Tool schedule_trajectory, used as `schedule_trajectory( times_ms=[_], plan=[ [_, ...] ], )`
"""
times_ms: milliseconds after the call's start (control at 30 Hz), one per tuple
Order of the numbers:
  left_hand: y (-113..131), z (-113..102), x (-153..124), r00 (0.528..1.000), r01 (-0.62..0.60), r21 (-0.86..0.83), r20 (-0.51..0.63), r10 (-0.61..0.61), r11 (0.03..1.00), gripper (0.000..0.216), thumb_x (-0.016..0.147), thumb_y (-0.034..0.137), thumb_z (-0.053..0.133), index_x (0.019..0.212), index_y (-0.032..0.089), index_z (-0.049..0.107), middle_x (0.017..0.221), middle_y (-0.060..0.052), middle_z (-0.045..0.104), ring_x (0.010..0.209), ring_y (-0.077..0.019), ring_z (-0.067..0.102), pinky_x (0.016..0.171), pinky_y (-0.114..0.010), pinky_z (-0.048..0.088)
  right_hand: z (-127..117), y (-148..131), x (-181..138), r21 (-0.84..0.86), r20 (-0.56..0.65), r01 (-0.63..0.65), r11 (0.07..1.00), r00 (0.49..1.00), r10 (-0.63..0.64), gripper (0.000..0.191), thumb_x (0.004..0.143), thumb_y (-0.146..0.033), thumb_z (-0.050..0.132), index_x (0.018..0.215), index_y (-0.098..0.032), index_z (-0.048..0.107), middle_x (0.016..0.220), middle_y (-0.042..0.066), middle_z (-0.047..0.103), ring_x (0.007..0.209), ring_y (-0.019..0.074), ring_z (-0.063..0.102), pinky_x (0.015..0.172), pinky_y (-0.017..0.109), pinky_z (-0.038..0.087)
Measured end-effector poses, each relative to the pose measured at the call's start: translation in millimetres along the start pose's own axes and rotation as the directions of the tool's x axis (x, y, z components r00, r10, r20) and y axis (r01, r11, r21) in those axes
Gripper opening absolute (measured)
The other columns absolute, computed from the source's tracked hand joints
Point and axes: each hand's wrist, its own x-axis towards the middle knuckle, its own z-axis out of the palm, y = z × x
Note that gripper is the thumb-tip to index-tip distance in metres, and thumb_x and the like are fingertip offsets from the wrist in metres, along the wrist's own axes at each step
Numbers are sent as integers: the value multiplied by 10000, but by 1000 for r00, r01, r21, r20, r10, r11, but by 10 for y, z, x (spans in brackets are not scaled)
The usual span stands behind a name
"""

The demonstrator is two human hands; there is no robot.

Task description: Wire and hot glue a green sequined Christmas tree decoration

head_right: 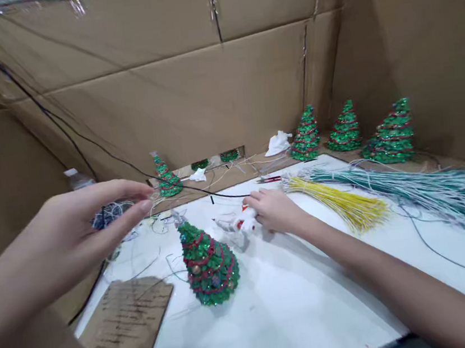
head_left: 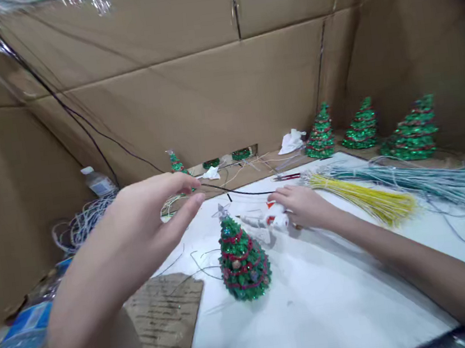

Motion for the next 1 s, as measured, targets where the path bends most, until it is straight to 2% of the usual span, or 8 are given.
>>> schedule_trajectory(
  times_ms=[133,167,233,300,367,533,733,1000],
  plan=[
    [31,7,20,999,-16,-17,37,16,1000,176,891,398,524,979,300,641,971,76,701,843,-112,625,724,-218,442,-181,129,-60,22,-93,-130,991,987,131,89,671,-195,597,748,-181,640,730,74,686,658,199,598,560,262,305],
    [39,10,26,999,-11,-18,48,12,1000,180,892,399,524,979,295,643,966,72,702,838,-114,623,716,-220,443,-220,155,-70,49,-121,-149,988,981,154,90,684,-271,617,708,-184,619,684,62,667,616,190,578,547,261,300],
    [50,20,38,997,2,-19,73,-1,1000,198,895,408,520,987,285,644,974,56,701,843,-124,621,708,-228,447,-292,197,-85,123,-173,-158,980,969,178,235,683,-408,634,622,-195,554,598,27,613,540,157,523,521,255,298],
    [46,37,51,993,16,-25,115,-13,1000,221,897,422,511,1005,280,642,1002,40,699,868,-140,622,719,-241,458,-357,224,-99,201,-228,-137,970,956,183,318,688,-470,616,577,-205,482,539,0,552,496,129,468,499,251,301],
    [26,63,64,987,25,-41,162,-18,999,243,898,439,502,1015,281,645,1019,29,698,883,-155,625,733,-255,472,-415,237,-116,266,-279,-93,960,945,169,317,709,-461,590,576,-213,446,519,-9,515,485,117,439,484,251,310],
    [-33,146,89,969,-3,-78,245,22,997,279,906,460,477,1021,276,653,1016,10,698,893,-173,632,744,-264,493,-458,214,-163,333,-341,58,941,938,63,242,709,-398,605,605,-210,495,529,-23,520,476,111,449,484,254,337],
    [-14,194,103,962,-51,-96,264,75,994,283,898,464,492,1036,283,660,1025,9,697,910,-174,633,750,-257,501,-357,40,-164,247,-428,234,940,897,-111,263,714,-341,704,608,-205,505,536,-43,522,468,91,458,487,235,338],
    [-22,226,135,956,-70,-87,278,91,994,289,903,453,478,974,257,678,1008,-19,701,918,-191,627,778,-290,496,-366,-125,-195,155,-449,259,953,878,-166,231,746,-338,657,626,-192,523,534,-42,527,469,91,451,486,236,315]
  ],
)
